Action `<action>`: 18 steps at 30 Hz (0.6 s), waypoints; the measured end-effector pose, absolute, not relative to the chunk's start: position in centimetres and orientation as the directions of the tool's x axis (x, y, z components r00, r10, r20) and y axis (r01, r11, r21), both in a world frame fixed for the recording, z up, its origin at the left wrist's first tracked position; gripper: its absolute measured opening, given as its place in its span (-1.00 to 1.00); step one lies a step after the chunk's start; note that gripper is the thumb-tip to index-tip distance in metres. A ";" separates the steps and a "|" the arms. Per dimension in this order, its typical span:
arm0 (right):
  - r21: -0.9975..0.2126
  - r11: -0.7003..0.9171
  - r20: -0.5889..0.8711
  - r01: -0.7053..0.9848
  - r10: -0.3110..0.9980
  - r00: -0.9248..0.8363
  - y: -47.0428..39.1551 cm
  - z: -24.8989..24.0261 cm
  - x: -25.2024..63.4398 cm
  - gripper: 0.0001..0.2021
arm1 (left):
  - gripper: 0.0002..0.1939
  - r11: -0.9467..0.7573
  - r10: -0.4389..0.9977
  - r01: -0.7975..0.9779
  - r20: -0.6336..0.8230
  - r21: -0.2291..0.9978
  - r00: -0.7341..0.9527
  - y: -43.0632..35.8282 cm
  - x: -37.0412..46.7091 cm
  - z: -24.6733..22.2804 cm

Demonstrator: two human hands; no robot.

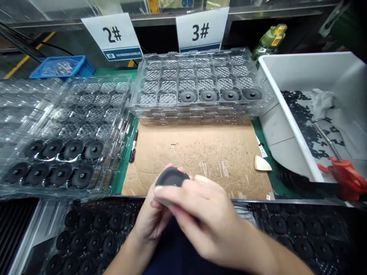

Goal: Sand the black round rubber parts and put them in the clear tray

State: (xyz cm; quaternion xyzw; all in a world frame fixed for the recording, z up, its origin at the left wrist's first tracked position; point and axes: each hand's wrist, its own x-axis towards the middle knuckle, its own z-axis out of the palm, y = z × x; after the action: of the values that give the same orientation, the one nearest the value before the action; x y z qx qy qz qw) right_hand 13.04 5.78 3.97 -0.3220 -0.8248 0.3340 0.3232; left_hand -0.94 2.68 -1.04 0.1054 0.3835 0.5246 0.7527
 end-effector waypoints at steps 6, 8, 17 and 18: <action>-0.617 0.560 0.303 0.553 0.817 -0.490 6.4 3.9 14.9 -0.72 | -0.53 0.409 0.893 -0.733 -0.403 0.543 0.200 2.8 -1.8 -1.9; -0.633 0.654 0.403 0.414 0.735 -0.545 7.5 3.1 14.8 -0.69 | -0.58 0.428 0.886 -0.743 -0.403 0.515 0.231 2.8 -1.8 -1.9; -0.904 0.052 -0.031 0.424 0.982 -0.188 6.5 -5.8 16.7 -0.72 | -0.45 0.454 0.879 -0.790 -0.351 0.411 0.323 2.7 -2.1 -1.4; -0.897 0.063 -0.061 0.437 0.962 -0.265 5.7 -6.7 16.6 -0.72 | -0.47 0.454 0.879 -0.794 -0.347 0.404 0.326 2.7 -2.0 -1.5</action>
State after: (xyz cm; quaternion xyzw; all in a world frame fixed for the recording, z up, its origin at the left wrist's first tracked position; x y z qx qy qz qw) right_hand 16.63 5.74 -6.70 -0.5265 -0.6642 0.4374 0.3005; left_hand -1.99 2.67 -1.50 0.0802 0.2651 0.5162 0.8104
